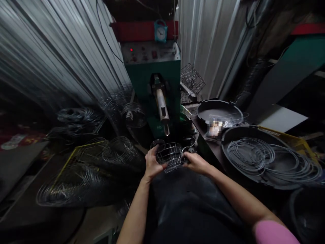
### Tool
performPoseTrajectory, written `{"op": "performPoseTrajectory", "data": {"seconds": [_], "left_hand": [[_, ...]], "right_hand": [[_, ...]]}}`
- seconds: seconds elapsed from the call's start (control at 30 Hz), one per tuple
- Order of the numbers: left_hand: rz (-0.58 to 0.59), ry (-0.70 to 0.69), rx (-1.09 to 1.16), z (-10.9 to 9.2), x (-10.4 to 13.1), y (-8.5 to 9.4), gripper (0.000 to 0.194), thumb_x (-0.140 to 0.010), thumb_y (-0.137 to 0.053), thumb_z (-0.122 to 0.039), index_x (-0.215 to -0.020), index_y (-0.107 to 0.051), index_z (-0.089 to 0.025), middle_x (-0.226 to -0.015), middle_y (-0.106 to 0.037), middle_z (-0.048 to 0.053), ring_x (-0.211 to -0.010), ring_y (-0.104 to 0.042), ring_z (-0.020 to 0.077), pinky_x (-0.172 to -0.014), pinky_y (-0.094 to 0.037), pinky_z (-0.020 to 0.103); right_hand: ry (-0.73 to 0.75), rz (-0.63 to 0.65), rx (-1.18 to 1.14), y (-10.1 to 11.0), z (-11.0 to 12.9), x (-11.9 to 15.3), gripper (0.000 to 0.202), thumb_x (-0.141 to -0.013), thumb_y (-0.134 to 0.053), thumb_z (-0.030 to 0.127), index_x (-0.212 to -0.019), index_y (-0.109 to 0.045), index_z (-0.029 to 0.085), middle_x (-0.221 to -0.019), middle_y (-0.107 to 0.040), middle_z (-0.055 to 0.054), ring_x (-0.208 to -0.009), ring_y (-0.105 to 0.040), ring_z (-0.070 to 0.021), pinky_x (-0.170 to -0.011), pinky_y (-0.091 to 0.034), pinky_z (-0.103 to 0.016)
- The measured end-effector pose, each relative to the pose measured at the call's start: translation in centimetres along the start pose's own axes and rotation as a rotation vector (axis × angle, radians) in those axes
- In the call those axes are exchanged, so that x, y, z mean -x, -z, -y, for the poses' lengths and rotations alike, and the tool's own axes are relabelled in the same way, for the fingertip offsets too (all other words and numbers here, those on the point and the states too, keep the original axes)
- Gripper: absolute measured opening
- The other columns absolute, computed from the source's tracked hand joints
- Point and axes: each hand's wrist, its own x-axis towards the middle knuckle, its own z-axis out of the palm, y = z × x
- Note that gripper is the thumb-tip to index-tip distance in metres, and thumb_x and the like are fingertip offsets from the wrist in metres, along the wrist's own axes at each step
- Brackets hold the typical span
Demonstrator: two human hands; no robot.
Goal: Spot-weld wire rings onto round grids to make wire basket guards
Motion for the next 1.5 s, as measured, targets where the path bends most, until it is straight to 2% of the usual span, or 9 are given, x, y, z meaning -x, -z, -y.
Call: {"op": "performPoseTrajectory", "data": {"seconds": [0.13, 0.27, 0.33, 0.43, 0.63, 0.8, 1.03, 1.33, 1.5], "left_hand": [[0.04, -0.109, -0.238, -3.6, 0.1, -0.1, 0.076, -0.048, -0.075, -0.024, -0.118, -0.047, -0.02, -0.125, -0.05, 0.013, -0.118, -0.043, 0.0339, -0.1, -0.029, 0.05], [0.027, -0.145, -0.26, -4.6, -0.4, -0.1, 0.062, -0.049, -0.073, -0.023, -0.107, -0.051, -0.019, -0.124, -0.051, 0.014, -0.117, -0.043, 0.0338, -0.097, -0.03, 0.048], [0.021, -0.142, -0.256, -4.3, -0.6, 0.0, 0.058, -0.049, -0.072, -0.023, -0.103, -0.052, -0.019, -0.123, -0.051, 0.014, -0.116, -0.044, 0.0335, -0.096, -0.03, 0.047], [0.024, -0.13, -0.232, -3.6, -0.9, 0.1, 0.056, -0.049, -0.072, -0.022, -0.102, -0.052, -0.019, -0.123, -0.051, 0.013, -0.116, -0.044, 0.0325, -0.096, -0.031, 0.047], [0.03, -0.083, -0.141, -2.9, -1.9, 0.1, 0.06, -0.049, -0.072, -0.021, -0.105, -0.053, -0.02, -0.122, -0.052, 0.011, -0.116, -0.046, 0.0318, -0.097, -0.033, 0.047], [0.072, -0.076, -0.122, -2.3, -3.2, -0.2, 0.06, -0.048, -0.071, -0.018, -0.105, -0.054, -0.02, -0.122, -0.052, 0.011, -0.116, -0.046, 0.0312, -0.098, -0.033, 0.047], [0.091, -0.094, -0.087, -1.1, -4.6, -0.5, 0.058, -0.05, -0.07, -0.02, -0.106, -0.054, -0.02, -0.122, -0.052, 0.009, -0.116, -0.047, 0.0291, -0.098, -0.034, 0.046], [0.075, -0.037, -0.028, 0.3, -7.7, -0.9, 0.056, -0.049, -0.071, -0.016, -0.103, -0.058, -0.02, -0.123, -0.052, 0.009, -0.114, -0.049, 0.0272, -0.097, -0.039, 0.044], [0.091, -0.033, 0.007, 0.7, -8.1, -0.9, 0.054, -0.052, -0.076, -0.023, -0.103, -0.059, -0.019, -0.121, -0.054, 0.01, -0.112, -0.051, 0.027, -0.096, -0.041, 0.044]], "right_hand": [[-0.097, -0.019, 0.22, 0.0, 3.2, -3.1, 0.026, -0.064, -0.066, 0.014, -0.088, -0.063, 0.022, -0.074, -0.066, -0.001, -0.069, -0.061, -0.0197, -0.056, -0.036, -0.024], [-0.099, -0.201, 0.203, -2.2, 3.1, -3.6, 0.021, -0.072, -0.059, 0.013, -0.091, -0.061, 0.023, -0.078, -0.067, -0.001, -0.072, -0.062, -0.0182, -0.061, -0.039, -0.024], [0.004, -0.219, 0.108, -3.0, 2.4, -3.4, 0.022, -0.073, -0.057, 0.01, -0.091, -0.062, 0.023, -0.083, -0.068, -0.002, -0.078, -0.062, -0.0175, -0.068, -0.043, -0.025], [0.176, -0.141, -0.014, -3.1, 1.3, -3.2, 0.024, -0.077, -0.052, 0.009, -0.094, -0.064, 0.021, -0.091, -0.067, -0.004, -0.087, -0.062, -0.0166, -0.077, -0.046, -0.026], [0.305, 0.006, 0.066, -1.4, 0.5, -3.9, 0.035, -0.076, -0.062, 0.018, -0.111, -0.061, 0.019, -0.103, -0.063, -0.008, -0.094, -0.06, -0.0192, -0.082, -0.047, -0.03], [0.338, -0.029, 0.041, -1.7, 0.0, -5.1, 0.022, -0.081, -0.057, 0.015, -0.101, -0.066, 0.017, -0.094, -0.066, -0.009, -0.087, -0.063, -0.0183, -0.077, -0.049, -0.028], [0.358, -0.098, 0.108, -2.4, -1.2, -6.5, 0.024, -0.077, -0.059, 0.007, -0.097, -0.066, 0.019, -0.092, -0.067, -0.006, -0.084, -0.064, -0.0162, -0.074, -0.049, -0.024], [0.358, -0.129, 0.19, -1.0, -0.9, -9.7, 0.027, -0.073, -0.061, 0.003, -0.094, -0.067, 0.019, -0.092, -0.067, -0.005, -0.084, -0.064, -0.0157, -0.073, -0.049, -0.022], [0.357, -0.153, 0.173, -1.1, -0.7, -9.8, 0.024, -0.076, -0.059, 0.004, -0.093, -0.066, 0.018, -0.093, -0.066, -0.005, -0.083, -0.064, -0.015, -0.072, -0.048, -0.022]]}}
